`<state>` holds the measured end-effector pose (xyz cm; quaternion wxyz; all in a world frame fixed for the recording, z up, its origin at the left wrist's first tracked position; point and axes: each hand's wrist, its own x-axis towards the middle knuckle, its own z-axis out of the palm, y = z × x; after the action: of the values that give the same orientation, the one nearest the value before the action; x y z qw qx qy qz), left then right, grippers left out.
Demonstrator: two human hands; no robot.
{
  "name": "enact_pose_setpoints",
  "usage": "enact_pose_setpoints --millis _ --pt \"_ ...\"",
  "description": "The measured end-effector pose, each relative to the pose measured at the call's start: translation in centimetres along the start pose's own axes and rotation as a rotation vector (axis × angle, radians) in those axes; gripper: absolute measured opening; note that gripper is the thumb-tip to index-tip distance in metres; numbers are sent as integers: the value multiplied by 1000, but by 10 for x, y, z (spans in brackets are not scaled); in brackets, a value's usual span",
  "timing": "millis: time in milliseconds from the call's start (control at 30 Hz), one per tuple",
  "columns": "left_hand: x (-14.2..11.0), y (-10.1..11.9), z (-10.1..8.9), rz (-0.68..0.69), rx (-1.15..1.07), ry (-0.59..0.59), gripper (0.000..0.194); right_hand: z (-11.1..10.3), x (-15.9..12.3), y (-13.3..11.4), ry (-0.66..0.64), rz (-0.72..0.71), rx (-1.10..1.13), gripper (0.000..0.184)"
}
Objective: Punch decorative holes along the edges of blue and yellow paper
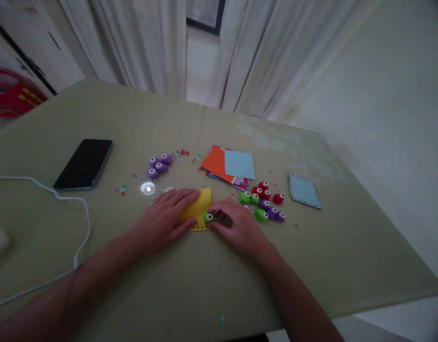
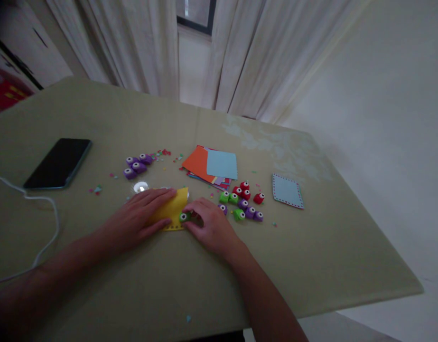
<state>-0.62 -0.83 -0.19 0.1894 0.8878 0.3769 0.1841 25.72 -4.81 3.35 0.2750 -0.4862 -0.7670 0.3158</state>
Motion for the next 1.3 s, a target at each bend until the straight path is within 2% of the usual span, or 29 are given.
enact_pose_setpoints --millis 200,467,1067,1167,1300 --pt "0 0 -1 26 55 -21 49 -5 -2 -2 -51 18 19 29" --pt "-2 -7 -5 118 68 -68 57 -6 -2 -2 -59 54 34 23" --pt "-3 -7 -3 94 48 -58 56 -4 -3 2 -60 43 55 23" --pt "-3 -7 -2 97 47 -55 56 -3 -3 0 -28 74 81 22" --pt "-2 -7 -2 96 53 -51 56 -2 -1 -2 84 196 190 22"
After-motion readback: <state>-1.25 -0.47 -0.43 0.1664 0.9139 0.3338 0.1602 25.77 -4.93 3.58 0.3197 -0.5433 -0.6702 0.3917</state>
